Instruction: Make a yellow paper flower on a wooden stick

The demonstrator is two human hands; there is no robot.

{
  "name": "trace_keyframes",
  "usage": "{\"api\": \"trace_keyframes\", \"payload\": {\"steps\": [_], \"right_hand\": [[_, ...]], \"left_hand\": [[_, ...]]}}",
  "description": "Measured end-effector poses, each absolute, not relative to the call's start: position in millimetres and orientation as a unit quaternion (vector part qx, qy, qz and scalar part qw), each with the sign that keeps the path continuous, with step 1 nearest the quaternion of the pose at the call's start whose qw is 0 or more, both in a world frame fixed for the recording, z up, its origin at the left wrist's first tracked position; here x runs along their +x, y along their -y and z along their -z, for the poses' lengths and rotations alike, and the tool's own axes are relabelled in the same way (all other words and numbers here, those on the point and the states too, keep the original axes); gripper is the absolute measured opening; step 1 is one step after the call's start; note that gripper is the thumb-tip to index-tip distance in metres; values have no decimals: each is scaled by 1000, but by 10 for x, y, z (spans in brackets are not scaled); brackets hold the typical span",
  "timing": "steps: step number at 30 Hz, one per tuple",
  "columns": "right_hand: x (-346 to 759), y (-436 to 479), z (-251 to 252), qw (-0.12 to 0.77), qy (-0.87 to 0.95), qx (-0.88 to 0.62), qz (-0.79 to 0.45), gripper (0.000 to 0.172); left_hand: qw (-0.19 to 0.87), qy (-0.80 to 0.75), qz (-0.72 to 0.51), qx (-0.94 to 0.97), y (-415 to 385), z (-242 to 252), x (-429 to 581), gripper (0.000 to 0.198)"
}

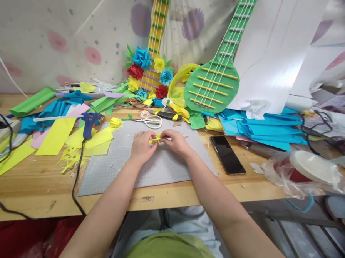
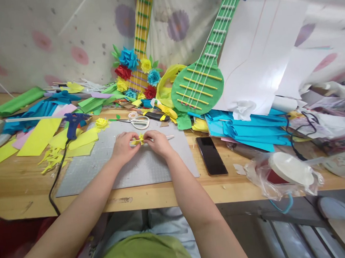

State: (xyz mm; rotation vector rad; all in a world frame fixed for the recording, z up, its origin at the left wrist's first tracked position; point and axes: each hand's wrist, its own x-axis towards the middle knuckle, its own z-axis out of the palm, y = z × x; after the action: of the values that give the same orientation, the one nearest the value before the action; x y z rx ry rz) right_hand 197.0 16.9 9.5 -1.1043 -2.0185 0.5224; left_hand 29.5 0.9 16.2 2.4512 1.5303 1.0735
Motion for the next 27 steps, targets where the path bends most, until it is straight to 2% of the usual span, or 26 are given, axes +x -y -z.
{"api": "trace_keyframes", "payload": {"steps": [7,14,20,23,27], "right_hand": [[1927,-136,-120,382,795,-419,-217,5],[1939,-134,-141,381,794,-422,-217,6],[1932,-136,-142,371,794,-421,-234,5],[1930,-134,-143,355,800,-422,-237,5],[1935,-116,-162,320,806,-439,-234,6]], "left_hand": [[9,-519,-350,780,-21,-125,317,18],[27,-505,-350,788,-60,-59,316,38],[29,-508,-344,789,-15,-96,323,45],[28,-493,-354,794,12,-127,301,40],[17,-490,-322,810,13,-145,257,22]]}}
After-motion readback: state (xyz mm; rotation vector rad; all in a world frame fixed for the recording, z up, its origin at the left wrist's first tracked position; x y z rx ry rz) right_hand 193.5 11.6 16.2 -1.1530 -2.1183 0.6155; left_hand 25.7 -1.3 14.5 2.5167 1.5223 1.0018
